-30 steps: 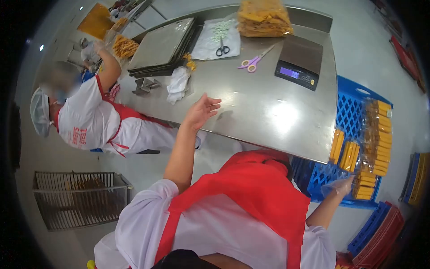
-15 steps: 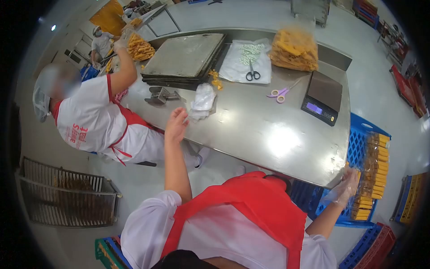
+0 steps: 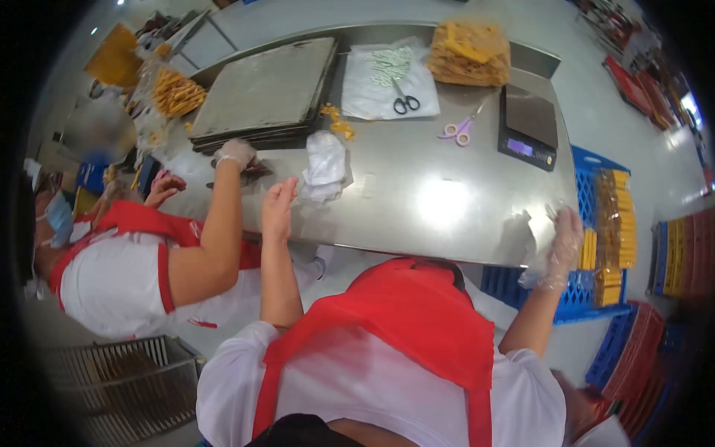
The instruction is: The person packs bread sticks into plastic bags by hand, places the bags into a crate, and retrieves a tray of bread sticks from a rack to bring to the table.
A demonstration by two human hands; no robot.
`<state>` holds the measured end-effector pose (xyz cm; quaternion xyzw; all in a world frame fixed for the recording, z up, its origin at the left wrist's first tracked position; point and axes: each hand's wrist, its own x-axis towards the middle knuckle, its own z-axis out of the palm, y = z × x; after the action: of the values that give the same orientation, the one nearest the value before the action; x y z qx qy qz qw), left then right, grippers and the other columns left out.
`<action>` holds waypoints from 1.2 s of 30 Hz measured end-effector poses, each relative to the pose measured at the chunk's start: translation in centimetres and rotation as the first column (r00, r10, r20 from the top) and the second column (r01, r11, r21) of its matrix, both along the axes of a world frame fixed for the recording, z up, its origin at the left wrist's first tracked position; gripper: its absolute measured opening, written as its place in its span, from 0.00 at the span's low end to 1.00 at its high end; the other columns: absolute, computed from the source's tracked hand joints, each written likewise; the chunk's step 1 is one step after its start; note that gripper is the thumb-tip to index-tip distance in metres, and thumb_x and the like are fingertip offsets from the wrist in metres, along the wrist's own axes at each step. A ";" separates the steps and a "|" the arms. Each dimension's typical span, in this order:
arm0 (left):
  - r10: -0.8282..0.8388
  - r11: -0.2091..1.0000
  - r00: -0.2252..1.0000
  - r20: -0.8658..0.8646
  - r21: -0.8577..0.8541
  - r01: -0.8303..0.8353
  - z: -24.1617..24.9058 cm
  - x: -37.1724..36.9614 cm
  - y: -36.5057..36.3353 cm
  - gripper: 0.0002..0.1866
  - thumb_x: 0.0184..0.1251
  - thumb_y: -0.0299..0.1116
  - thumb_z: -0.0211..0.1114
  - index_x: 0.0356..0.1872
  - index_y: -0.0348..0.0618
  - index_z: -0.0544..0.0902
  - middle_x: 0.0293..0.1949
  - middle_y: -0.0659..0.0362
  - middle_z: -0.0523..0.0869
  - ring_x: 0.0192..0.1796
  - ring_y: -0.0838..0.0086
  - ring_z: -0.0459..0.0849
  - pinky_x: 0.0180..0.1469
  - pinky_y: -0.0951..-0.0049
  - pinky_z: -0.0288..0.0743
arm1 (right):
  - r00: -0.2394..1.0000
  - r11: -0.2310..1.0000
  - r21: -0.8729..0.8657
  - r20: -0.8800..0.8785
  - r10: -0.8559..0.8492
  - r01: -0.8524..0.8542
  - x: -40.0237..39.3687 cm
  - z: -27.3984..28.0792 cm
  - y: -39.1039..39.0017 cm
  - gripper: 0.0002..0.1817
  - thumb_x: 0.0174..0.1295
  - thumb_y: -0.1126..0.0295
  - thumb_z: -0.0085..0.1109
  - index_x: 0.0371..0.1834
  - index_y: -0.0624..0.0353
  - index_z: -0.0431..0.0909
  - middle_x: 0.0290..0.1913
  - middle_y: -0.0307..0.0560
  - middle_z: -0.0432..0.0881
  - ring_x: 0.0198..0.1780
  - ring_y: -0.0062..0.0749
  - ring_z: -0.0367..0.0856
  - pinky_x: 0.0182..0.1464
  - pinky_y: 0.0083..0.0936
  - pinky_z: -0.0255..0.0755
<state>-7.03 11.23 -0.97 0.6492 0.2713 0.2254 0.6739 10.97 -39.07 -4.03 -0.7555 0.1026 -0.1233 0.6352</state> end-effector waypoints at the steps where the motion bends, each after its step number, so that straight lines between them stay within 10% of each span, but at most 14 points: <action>1: -0.053 0.996 0.998 0.025 0.077 0.051 0.0 0.4 0.1 0.08 0.54 0.34 0.62 0.29 0.41 0.77 0.37 0.63 0.77 0.39 0.79 0.72 0.41 0.81 0.63 | 0.999 0.999 -0.029 -0.037 0.025 -0.026 0.0 -0.5 0.7 0.18 0.54 0.65 0.55 0.44 0.66 0.73 0.33 0.41 0.77 0.33 0.23 0.73 0.39 0.18 0.66; 7: 0.016 0.714 0.998 -0.057 0.699 0.028 2.1 2.0 -2.3 0.07 0.48 0.31 0.65 0.28 0.42 0.78 0.44 0.54 0.75 0.47 0.65 0.72 0.50 0.72 0.63 | 0.983 0.982 -0.047 -0.045 0.180 -0.182 -1.6 -0.1 6.0 0.14 0.55 0.68 0.55 0.40 0.68 0.74 0.33 0.43 0.77 0.34 0.22 0.72 0.39 0.17 0.66; 23: -0.064 0.791 0.998 -0.021 0.609 0.064 0.4 4.4 -3.9 0.11 0.52 0.30 0.63 0.15 0.41 0.72 0.44 0.55 0.76 0.49 0.65 0.70 0.52 0.69 0.61 | 0.989 0.898 -0.426 -0.139 0.059 -0.113 -5.6 2.9 4.8 0.12 0.53 0.64 0.55 0.30 0.63 0.77 0.24 0.48 0.79 0.27 0.29 0.77 0.32 0.23 0.68; 26: -0.092 0.752 0.995 -0.038 0.652 0.095 1.2 4.7 -6.1 0.06 0.51 0.29 0.63 0.28 0.41 0.76 0.49 0.53 0.72 0.53 0.63 0.67 0.56 0.67 0.58 | 0.991 0.888 -0.457 -0.137 -0.006 -0.058 -6.6 5.1 3.1 0.12 0.52 0.63 0.55 0.30 0.62 0.78 0.25 0.49 0.79 0.27 0.29 0.77 0.32 0.23 0.68; 31: -0.045 0.647 0.996 -0.073 0.758 0.084 2.3 4.3 -9.4 0.29 0.48 0.27 0.64 0.55 0.40 0.65 0.57 0.51 0.64 0.62 0.61 0.59 0.62 0.65 0.51 | 0.995 0.869 -0.495 -0.082 -0.064 0.015 -6.0 4.3 -2.9 0.12 0.52 0.62 0.55 0.29 0.61 0.78 0.24 0.48 0.79 0.28 0.29 0.77 0.32 0.24 0.68; 36: -0.042 0.688 0.997 -0.072 0.721 0.081 3.0 4.5 -14.9 0.27 0.48 0.26 0.63 0.53 0.39 0.67 0.56 0.51 0.64 0.61 0.62 0.60 0.62 0.66 0.52 | 0.985 0.906 -0.422 -0.150 -0.091 0.019 -7.0 4.9 -9.0 0.13 0.51 0.62 0.56 0.31 0.62 0.78 0.24 0.46 0.79 0.28 0.26 0.77 0.32 0.23 0.68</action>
<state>-2.57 -3.65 2.04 0.8760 0.1554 0.2750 0.3646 3.94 -48.11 0.87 -0.8785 0.1476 -0.0970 0.4439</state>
